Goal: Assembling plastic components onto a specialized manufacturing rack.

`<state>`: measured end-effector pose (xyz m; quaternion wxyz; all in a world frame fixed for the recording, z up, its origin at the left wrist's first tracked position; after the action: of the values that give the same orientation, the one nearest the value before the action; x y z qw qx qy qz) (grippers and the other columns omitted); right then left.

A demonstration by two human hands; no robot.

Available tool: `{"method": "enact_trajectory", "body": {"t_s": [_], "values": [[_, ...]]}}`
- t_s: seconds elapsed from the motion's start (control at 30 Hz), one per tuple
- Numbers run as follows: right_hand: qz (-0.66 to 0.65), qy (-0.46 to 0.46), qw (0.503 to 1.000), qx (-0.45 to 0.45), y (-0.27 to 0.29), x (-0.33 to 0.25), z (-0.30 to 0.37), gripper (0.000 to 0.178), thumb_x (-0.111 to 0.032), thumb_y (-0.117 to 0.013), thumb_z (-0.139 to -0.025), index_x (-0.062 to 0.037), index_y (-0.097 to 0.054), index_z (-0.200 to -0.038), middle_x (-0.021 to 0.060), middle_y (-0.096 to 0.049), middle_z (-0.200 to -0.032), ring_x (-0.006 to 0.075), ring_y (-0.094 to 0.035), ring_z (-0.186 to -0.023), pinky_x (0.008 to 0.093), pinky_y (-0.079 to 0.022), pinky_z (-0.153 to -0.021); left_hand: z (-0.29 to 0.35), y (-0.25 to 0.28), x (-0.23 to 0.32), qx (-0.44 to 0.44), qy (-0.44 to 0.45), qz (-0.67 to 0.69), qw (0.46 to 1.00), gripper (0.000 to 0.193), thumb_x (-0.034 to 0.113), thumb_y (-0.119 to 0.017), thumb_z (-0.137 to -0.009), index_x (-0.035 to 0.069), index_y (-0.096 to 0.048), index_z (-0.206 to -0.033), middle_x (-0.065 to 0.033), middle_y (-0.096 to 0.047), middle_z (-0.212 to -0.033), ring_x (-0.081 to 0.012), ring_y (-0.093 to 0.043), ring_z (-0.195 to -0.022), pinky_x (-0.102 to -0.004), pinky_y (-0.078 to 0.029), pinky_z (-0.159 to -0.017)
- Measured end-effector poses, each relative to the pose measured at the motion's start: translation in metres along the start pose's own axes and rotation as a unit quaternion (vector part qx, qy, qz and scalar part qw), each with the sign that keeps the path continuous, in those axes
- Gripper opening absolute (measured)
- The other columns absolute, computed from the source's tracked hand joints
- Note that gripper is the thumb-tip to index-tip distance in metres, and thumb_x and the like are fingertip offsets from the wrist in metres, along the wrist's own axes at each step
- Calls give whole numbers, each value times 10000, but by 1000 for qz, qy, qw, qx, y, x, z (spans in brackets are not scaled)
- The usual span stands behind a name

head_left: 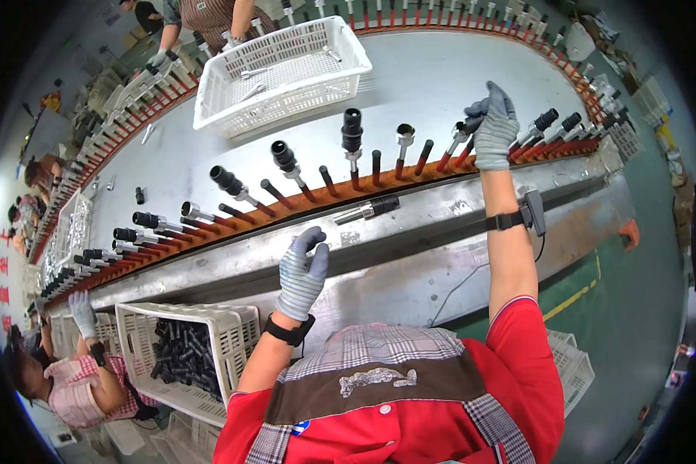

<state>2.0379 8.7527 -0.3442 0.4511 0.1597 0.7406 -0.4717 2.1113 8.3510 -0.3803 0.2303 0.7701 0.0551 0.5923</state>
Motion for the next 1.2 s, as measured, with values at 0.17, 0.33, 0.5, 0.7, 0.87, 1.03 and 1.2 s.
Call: {"method": "enact_trajectory", "body": {"t_s": [0.17,0.33,0.5,0.7,0.87,1.03,1.2], "values": [[43,-44,991,-117,-11,13,3,288,-267,-597,-927,-22,-632,-1073,41,-561,-542,92,-502,-400,223,-375,-361,-40,-63,19,1,-80,-50,996,236,43,-604,-858,29,-602,-1094,-108,-669,-922,-220,-669,-866,-304,-527,-721],[100,-42,976,-187,-12,13,6,208,-192,-576,-930,-28,-655,-1031,-6,-520,-530,46,-449,-415,212,-349,-375,-112,-139,101,13,-234,-60,970,249,38,-643,-791,29,-609,-1037,-156,-657,-943,-306,-647,-848,-361,-512,-731],[-233,-284,911,-190,-13,16,30,380,-115,-592,-907,-26,-518,-1268,59,-615,-999,106,-585,-814,239,-490,-717,-193,-230,159,55,-403,-214,888,268,291,-640,-728,75,-603,-882,-143,-583,-1003,-392,-529,-1010,-467,-449,-810],[-185,-279,913,-232,19,65,35,431,-111,-602,-896,-23,-478,-1300,72,-589,-1070,129,-571,-898,263,-475,-788,-196,-221,122,106,-364,-53,924,248,310,-697,-613,98,-600,-699,-118,-565,-826,-344,-544,-845,-419,-463,-699],[-142,-246,921,-268,5,95,48,477,-108,-610,-888,-20,-446,-1327,83,-568,-1130,148,-559,-967,282,-462,-848,-203,-190,100,165,-364,-82,913,227,274,-694,-627,110,-642,-775,-116,-567,-850,-323,-532,-834,-415,-456,-714],[-125,-165,918,-337,-46,70,86,524,-105,-617,-880,-18,-413,-1354,94,-546,-1190,166,-547,-1037,302,-449,-907,-179,-141,106,151,-363,-102,914,307,265,-701,-642,83,-625,-877,-138,-567,-951,-365,-533,-934,-448,-457,-825],[281,147,897,-307,-82,22,126,654,-103,-686,-801,29,-378,-1363,162,-522,-1224,255,-506,-1151,360,-384,-1016,-101,-17,90,324,-377,-118,860,506,123,-798,-655,27,-539,-1080,-142,-545,-1065,-315,-535,-996,-437,-432,-895]]}}
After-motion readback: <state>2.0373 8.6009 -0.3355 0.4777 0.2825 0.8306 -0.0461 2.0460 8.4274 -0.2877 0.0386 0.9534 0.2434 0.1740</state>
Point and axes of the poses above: each hand's wrist, its own z-axis away from the middle knuckle, its own y-axis out of the back of the hand, x = y × z, the point moved 1 cm from there along -z, towards the middle knuckle
